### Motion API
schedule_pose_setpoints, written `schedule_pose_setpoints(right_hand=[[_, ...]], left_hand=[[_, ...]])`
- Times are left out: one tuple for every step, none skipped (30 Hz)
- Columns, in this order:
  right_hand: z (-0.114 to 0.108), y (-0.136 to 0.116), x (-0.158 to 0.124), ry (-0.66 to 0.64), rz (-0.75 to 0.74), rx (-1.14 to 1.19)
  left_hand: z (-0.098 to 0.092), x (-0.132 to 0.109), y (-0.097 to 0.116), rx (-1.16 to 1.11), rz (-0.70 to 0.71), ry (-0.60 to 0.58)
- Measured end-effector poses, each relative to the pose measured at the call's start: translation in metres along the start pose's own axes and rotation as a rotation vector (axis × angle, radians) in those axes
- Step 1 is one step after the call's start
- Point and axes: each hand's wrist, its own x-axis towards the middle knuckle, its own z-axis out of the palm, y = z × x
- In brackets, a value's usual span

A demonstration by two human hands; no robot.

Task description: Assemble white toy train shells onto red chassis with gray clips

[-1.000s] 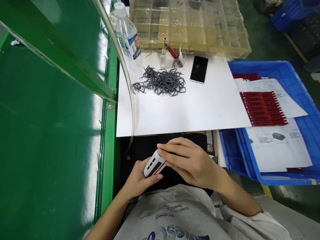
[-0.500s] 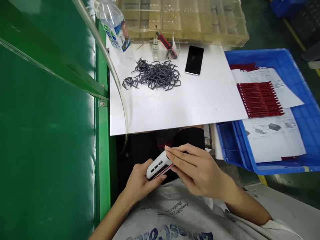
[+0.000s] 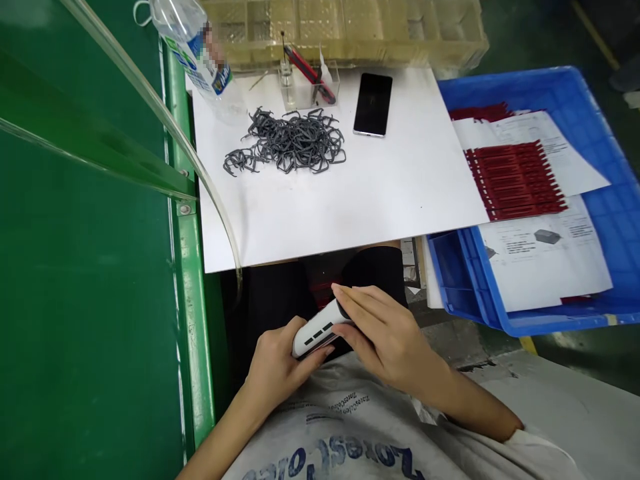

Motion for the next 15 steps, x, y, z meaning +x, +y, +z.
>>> schedule_pose_setpoints(right_hand=[[0.000, 0.001, -0.002, -0.014, -0.022, -0.035], [-0.001, 0.004, -0.004, -0.025, -0.060, -0.065], [-0.003, 0.008, -0.006, -0.033, -0.105, -0.088], [-0.005, 0.012, -0.008, -0.037, -0.150, -0.105], [-0.007, 0.017, -0.009, -0.038, -0.187, -0.120], [-0.009, 0.021, -0.010, -0.041, -0.214, -0.139], [-0.010, 0.024, -0.011, -0.045, -0.233, -0.164], [-0.011, 0.026, -0.010, -0.049, -0.244, -0.185], [-0.011, 0.027, -0.009, -0.049, -0.249, -0.194], [-0.010, 0.028, -0.007, -0.042, -0.246, -0.175], [-0.009, 0.028, -0.005, -0.030, -0.222, -0.120], [-0.008, 0.029, -0.003, -0.015, -0.164, -0.025], [-0.007, 0.030, 0.000, -0.002, -0.073, 0.105], [-0.006, 0.032, 0.002, 0.012, 0.042, 0.258], [-0.004, 0.034, 0.004, 0.027, 0.169, 0.420]], left_hand=[[0.001, 0.000, 0.002, 0.006, -0.010, 0.009], [0.002, -0.001, 0.003, 0.006, -0.017, 0.011], [0.003, -0.001, 0.004, 0.004, -0.018, 0.007], [0.004, -0.001, 0.004, 0.005, -0.015, -0.002], [0.006, 0.000, 0.005, 0.011, -0.012, -0.013], [0.007, 0.001, 0.006, 0.024, -0.010, -0.022], [0.009, 0.002, 0.006, 0.042, -0.014, -0.030], [0.010, 0.003, 0.007, 0.058, -0.024, -0.043], [0.010, 0.003, 0.008, 0.064, -0.040, -0.064], [0.009, 0.004, 0.009, 0.056, -0.057, -0.090], [0.006, 0.004, 0.010, 0.031, -0.070, -0.120], [0.001, 0.003, 0.010, -0.013, -0.074, -0.152], [-0.007, 0.000, 0.010, -0.078, -0.071, -0.188], [-0.016, -0.004, 0.010, -0.167, -0.063, -0.222], [-0.028, -0.010, 0.008, -0.259, -0.056, -0.244]])
